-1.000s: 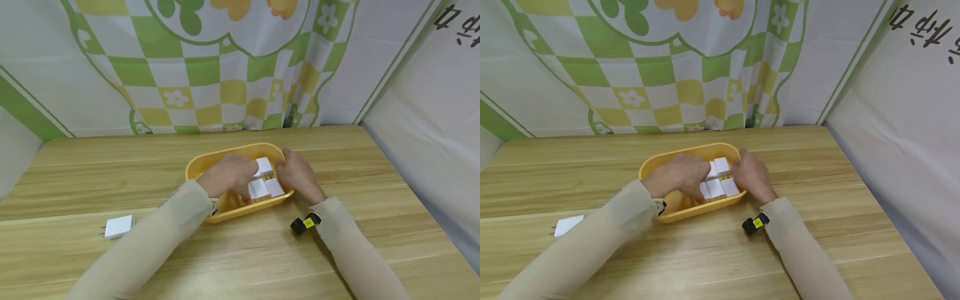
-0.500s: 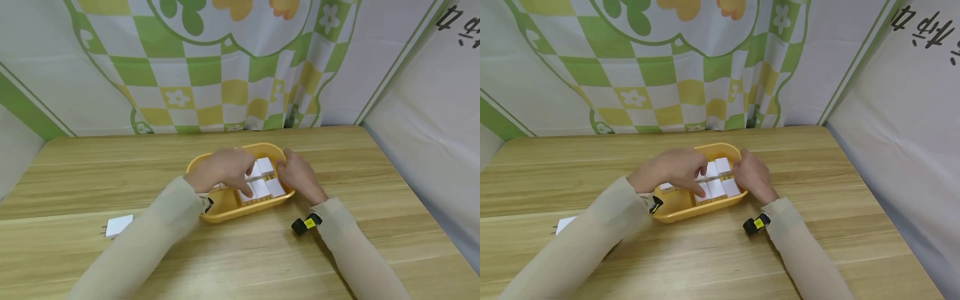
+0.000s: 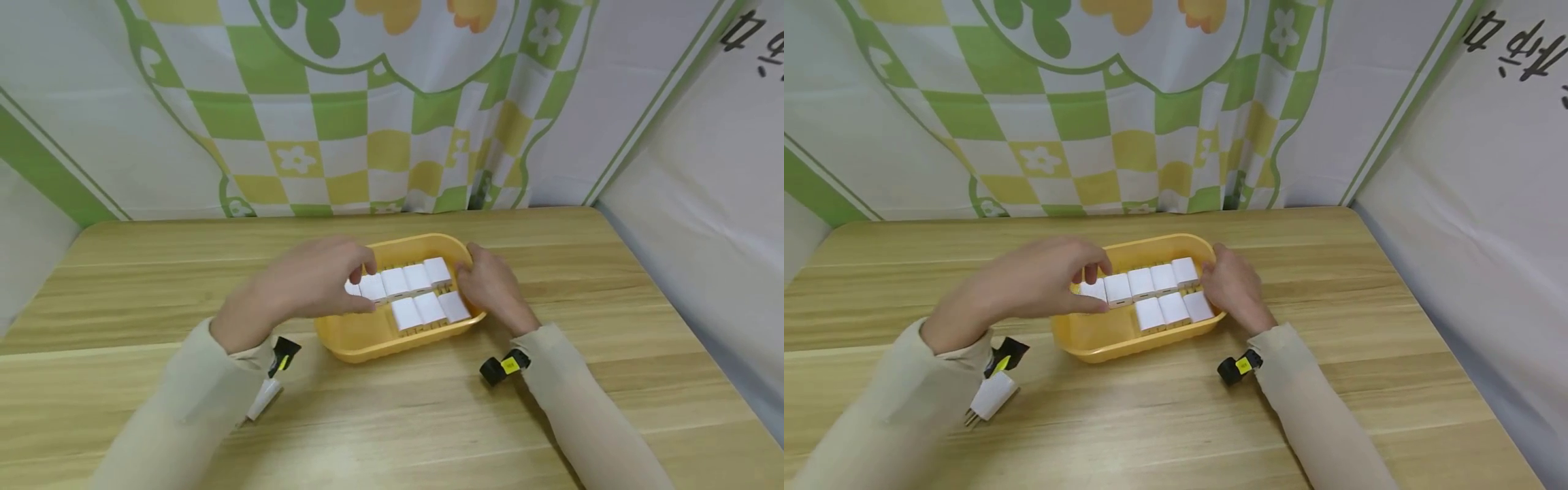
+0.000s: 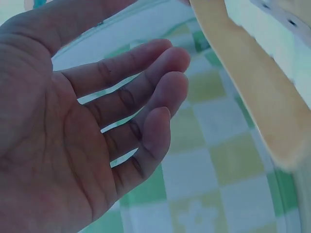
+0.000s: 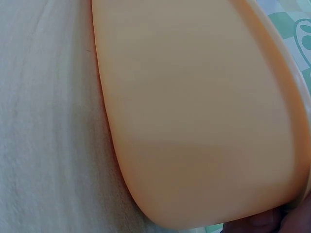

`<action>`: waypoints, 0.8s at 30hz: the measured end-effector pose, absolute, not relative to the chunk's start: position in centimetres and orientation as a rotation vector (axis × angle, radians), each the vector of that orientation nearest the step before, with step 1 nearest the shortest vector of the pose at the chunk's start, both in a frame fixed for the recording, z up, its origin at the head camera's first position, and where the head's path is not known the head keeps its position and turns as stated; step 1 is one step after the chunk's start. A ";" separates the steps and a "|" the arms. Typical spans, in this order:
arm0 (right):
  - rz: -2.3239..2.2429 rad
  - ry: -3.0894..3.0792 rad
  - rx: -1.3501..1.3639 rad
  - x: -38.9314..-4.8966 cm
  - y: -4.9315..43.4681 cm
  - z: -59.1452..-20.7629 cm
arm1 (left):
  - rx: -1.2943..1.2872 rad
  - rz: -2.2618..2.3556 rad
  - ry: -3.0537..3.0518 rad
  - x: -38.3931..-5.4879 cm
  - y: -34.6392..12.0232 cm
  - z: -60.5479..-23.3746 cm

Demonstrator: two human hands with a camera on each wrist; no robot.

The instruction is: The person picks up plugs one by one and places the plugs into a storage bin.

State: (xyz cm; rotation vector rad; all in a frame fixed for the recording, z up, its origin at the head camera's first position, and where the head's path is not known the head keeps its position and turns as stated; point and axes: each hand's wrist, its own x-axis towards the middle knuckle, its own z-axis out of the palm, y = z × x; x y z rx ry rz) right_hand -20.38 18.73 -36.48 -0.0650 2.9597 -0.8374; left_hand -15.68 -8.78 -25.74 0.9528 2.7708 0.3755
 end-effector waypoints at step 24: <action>-0.878 2.967 -0.074 -20.3 18.6 -36.5 | 0.490 0.274 2.765 -11.7 -23.0 -30.6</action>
